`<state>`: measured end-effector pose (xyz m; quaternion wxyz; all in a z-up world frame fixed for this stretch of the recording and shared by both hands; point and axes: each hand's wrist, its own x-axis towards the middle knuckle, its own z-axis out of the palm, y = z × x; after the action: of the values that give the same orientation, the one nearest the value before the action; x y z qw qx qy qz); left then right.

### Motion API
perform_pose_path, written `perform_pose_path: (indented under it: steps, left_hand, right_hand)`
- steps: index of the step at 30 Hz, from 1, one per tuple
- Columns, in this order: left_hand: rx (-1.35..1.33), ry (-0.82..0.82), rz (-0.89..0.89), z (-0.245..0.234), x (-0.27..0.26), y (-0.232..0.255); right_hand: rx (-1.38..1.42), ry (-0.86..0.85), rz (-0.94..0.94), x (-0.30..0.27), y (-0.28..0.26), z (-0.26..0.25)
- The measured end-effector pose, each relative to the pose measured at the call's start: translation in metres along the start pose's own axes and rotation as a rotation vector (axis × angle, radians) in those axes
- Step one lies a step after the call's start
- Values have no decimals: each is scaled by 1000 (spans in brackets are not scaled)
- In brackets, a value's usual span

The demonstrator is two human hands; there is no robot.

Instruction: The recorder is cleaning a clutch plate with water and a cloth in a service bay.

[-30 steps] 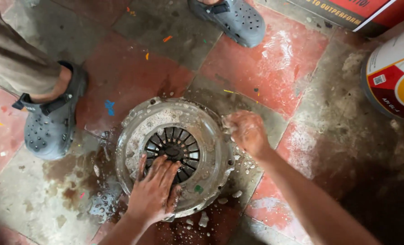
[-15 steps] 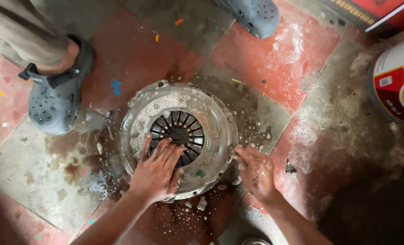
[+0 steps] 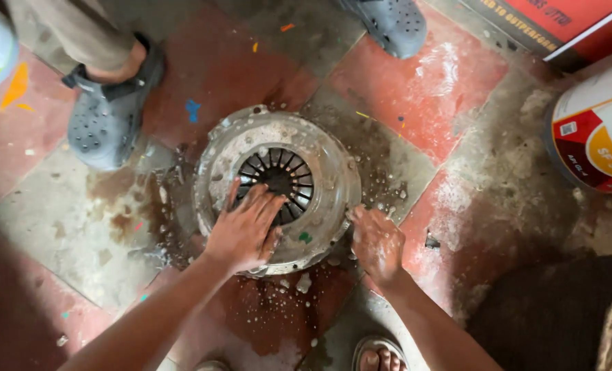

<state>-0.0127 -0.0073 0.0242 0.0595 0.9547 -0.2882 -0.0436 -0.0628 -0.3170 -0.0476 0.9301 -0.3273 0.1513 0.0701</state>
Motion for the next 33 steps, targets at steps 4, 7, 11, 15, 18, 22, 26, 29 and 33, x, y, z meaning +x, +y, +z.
perform_pose_path:
  steps: [4, 7, 11, 15, 18, 22, 26, 29, 33]
  left_hand:
    - [29, -17, 12, -1, 3, -2]
    - [1, -11, 8, 6, 0, -1]
    - [4, 34, 21, 3, -2, -2]
    - [-8, 2, 16, -4, 1, -2]
    - [2, -21, 16, 1, 1, -2]
    - [-33, 15, 23, 4, 0, -3]
    - [0, 31, 35, 10, 3, -7]
    - [17, -98, 26, -6, 2, -6]
    - [-31, -71, 13, 9, 3, -9]
  right_hand:
    - [-516, 404, -8, -12, -3, 57]
    - [-1646, 156, -202, -24, 10, 46]
    - [-1910, 4, -671, -31, 6, 67]
    - [-1836, 31, -547, -21, -3, 76]
    - [-1789, 220, -302, -3, -22, 108]
    - [-1757, -68, -788, 38, -32, 111]
    - [-1729, 28, -625, 26, -5, 88]
    - [-1017, 289, -179, 9, 36, 46]
    - [-1295, 196, -585, 45, 22, 55]
